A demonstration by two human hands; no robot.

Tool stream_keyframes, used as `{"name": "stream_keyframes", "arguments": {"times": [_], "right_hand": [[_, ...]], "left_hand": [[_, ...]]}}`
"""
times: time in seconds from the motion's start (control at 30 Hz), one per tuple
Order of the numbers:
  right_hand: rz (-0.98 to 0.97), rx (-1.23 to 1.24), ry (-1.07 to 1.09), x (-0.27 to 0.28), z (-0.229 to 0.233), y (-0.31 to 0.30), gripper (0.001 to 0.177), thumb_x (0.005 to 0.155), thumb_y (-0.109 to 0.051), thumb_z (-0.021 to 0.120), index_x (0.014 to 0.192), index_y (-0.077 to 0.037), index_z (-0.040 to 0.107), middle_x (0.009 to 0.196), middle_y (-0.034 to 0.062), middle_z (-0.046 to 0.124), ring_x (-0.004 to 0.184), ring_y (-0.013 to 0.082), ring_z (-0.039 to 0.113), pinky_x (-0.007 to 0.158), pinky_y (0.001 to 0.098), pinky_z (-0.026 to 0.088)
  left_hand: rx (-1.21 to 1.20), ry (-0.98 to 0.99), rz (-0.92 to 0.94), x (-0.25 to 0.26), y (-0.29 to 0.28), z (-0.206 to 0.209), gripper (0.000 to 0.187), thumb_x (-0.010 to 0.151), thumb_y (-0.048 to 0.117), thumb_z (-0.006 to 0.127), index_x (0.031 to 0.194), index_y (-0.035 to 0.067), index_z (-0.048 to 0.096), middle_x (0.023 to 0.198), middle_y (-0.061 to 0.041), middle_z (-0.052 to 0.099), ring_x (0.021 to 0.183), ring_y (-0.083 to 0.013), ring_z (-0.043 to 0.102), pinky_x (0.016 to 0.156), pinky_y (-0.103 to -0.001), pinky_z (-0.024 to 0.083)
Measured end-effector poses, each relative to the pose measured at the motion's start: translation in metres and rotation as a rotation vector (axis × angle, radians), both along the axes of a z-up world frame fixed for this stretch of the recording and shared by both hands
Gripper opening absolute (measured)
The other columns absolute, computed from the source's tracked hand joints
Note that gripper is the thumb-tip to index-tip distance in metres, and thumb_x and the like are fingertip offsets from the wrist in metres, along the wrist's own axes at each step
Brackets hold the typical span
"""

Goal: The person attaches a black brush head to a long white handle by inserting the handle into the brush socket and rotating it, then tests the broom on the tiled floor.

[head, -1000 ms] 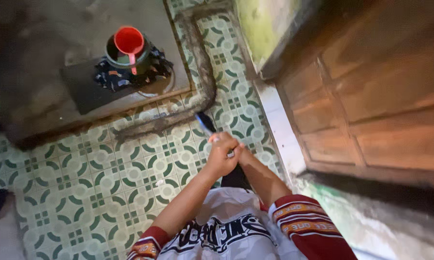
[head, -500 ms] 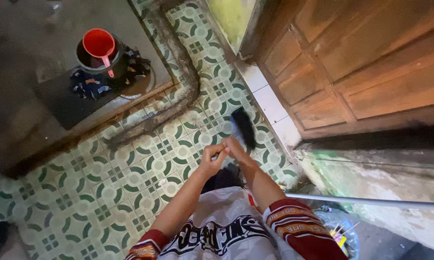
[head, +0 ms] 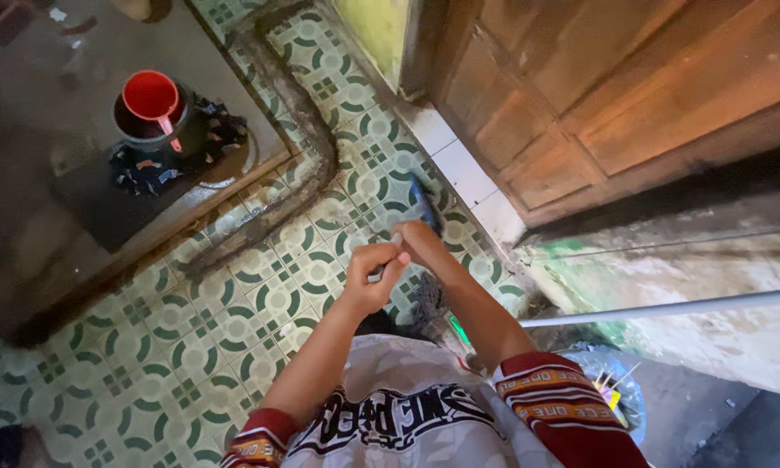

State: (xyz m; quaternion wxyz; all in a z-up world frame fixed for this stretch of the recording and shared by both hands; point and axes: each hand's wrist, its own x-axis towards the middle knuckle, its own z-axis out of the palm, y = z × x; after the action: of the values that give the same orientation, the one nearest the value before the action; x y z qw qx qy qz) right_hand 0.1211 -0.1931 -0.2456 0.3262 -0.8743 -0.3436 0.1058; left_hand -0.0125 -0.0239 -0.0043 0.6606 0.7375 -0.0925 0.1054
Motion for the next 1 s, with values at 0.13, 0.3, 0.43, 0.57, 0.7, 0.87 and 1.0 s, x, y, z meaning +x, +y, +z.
{"name": "stream_keyframes", "arguments": {"times": [0.13, 0.3, 0.43, 0.57, 0.7, 0.87, 1.0], "right_hand": [[-0.151, -0.030, 0.173, -0.034, -0.020, -0.049, 0.017, 0.082, -0.020, 0.067, 0.092, -0.008, 0.072, 0.080, 0.0147, 0.069, 0.075, 0.0259, 0.067, 0.065, 0.0396, 0.052], [-0.064, 0.183, 0.374, -0.080, -0.050, -0.040, 0.020, 0.086, -0.020, 0.065, 0.101, -0.008, 0.071, 0.080, 0.0117, 0.068, 0.076, 0.0226, 0.065, 0.068, 0.0386, 0.052], [0.010, 0.289, 0.492, -0.070, -0.055, -0.021, 0.024, 0.089, -0.021, 0.063, 0.108, -0.008, 0.071, 0.081, 0.0093, 0.067, 0.077, 0.0199, 0.064, 0.071, 0.0379, 0.052], [0.029, 0.307, 0.200, -0.047, -0.047, -0.044, 0.026, 0.092, -0.019, 0.067, 0.114, -0.009, 0.073, 0.088, 0.0115, 0.068, 0.084, 0.0240, 0.065, 0.079, 0.0407, 0.053], [0.040, -0.020, -0.279, -0.024, -0.038, -0.090, 0.034, 0.075, -0.014, 0.070, 0.108, -0.012, 0.075, 0.101, 0.0132, 0.071, 0.096, 0.0333, 0.067, 0.083, 0.0424, 0.055], [-0.585, 0.401, 0.601, -0.017, -0.040, -0.121, 0.034, 0.081, -0.024, 0.071, 0.113, -0.016, 0.064, 0.098, 0.0154, 0.066, 0.085, 0.0300, 0.061, 0.071, 0.0435, 0.049], [-0.772, 0.129, 0.929, -0.043, -0.047, -0.129, 0.030, 0.089, -0.030, 0.066, 0.105, -0.005, 0.062, 0.081, 0.0132, 0.063, 0.070, 0.0281, 0.059, 0.064, 0.0442, 0.047]], "left_hand": [[-0.036, 0.018, -0.023, -0.008, -0.049, -0.069, 0.030, 0.097, 0.011, 0.067, 0.074, -0.001, 0.052, 0.063, -0.008, 0.042, 0.057, -0.0147, 0.040, 0.053, -0.034, 0.031], [0.025, 0.090, 0.025, -0.054, -0.080, -0.096, 0.021, 0.094, 0.009, 0.067, 0.077, -0.001, 0.062, 0.060, -0.007, 0.049, 0.052, -0.0140, 0.043, 0.049, -0.034, 0.033], [0.089, 0.005, 0.100, -0.059, -0.074, -0.060, 0.031, 0.095, 0.007, 0.068, 0.070, 0.000, 0.051, 0.061, -0.010, 0.046, 0.053, -0.0228, 0.044, 0.052, -0.037, 0.034], [0.042, -0.256, 0.069, -0.062, -0.095, -0.014, 0.032, 0.095, 0.004, 0.066, 0.070, 0.001, 0.046, 0.069, -0.011, 0.051, 0.061, -0.0296, 0.051, 0.059, -0.037, 0.039], [-0.012, -0.255, 0.035, -0.068, -0.112, -0.008, 0.026, 0.097, 0.001, 0.061, 0.074, -0.001, 0.048, 0.073, -0.012, 0.053, 0.065, -0.0301, 0.053, 0.066, -0.037, 0.043], [-0.020, -0.143, 0.048, -0.058, -0.140, -0.063, 0.014, 0.099, 0.001, 0.061, 0.086, -0.003, 0.055, 0.080, -0.013, 0.055, 0.072, -0.0291, 0.055, 0.068, -0.038, 0.044], [0.013, 0.095, -0.045, -0.072, -0.142, -0.095, 0.018, 0.108, 0.004, 0.055, 0.090, 0.000, 0.055, 0.081, -0.012, 0.053, 0.074, -0.0279, 0.055, 0.070, -0.039, 0.044]]}}
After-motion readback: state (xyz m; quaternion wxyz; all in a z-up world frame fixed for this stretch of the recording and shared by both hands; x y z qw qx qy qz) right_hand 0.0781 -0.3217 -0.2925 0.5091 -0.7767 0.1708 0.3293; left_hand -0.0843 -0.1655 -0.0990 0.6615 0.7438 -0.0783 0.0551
